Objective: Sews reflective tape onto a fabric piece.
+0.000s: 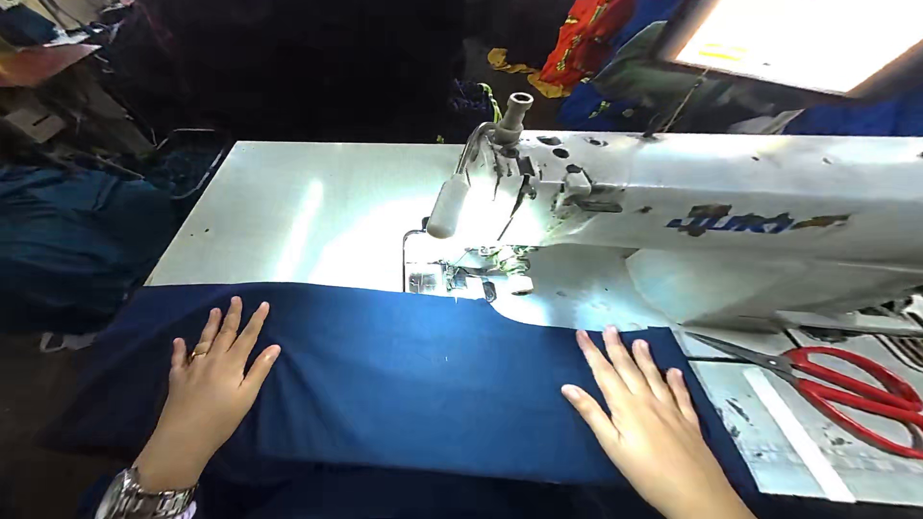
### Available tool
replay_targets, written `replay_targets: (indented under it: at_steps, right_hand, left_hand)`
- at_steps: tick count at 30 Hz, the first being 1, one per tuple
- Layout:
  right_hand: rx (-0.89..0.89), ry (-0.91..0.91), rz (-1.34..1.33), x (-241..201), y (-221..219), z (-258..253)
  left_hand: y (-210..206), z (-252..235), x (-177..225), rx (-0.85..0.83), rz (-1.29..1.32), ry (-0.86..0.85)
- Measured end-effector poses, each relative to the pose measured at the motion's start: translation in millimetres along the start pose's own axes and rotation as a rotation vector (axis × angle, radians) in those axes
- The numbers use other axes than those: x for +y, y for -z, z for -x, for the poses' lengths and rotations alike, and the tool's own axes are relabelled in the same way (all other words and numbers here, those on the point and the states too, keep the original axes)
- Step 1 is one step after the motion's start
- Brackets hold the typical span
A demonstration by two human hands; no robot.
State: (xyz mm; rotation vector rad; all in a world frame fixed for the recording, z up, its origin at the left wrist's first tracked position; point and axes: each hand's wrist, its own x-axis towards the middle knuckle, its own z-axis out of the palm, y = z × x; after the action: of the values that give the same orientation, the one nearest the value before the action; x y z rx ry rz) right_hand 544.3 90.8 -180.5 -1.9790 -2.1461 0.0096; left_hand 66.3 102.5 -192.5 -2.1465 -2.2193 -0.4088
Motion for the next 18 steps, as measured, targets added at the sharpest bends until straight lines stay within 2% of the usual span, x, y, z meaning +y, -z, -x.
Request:
replay_targets:
  at_steps: [2, 5, 7, 15, 18]
  right_hand:
    - [0.016, -0.020, -0.031, 8.0, 2.8, -6.8]
    - [0.112, -0.198, -0.066, 32.0, 24.7, -6.6]
    - [0.095, -0.288, -0.073, 44.5, 35.3, -5.3]
    - [0.213, -0.315, -0.053, 57.1, 18.7, -40.6]
    - [0.233, -0.272, -0.005, 47.2, 23.5, -51.6]
  left_hand:
    - [0.1, -1.6, -1.3, -0.003, 0.005, 0.004]
    - [0.4, -2.5, -2.5, -0.021, -0.004, 0.003]
    - [0.1, -0.9, -3.0, -0.013, -0.012, 0.002]
    - [1.6, -14.5, -2.5, -0.072, -0.022, 0.024]
    - [4.2, -15.0, -1.7, -0.098, -0.027, 0.034]
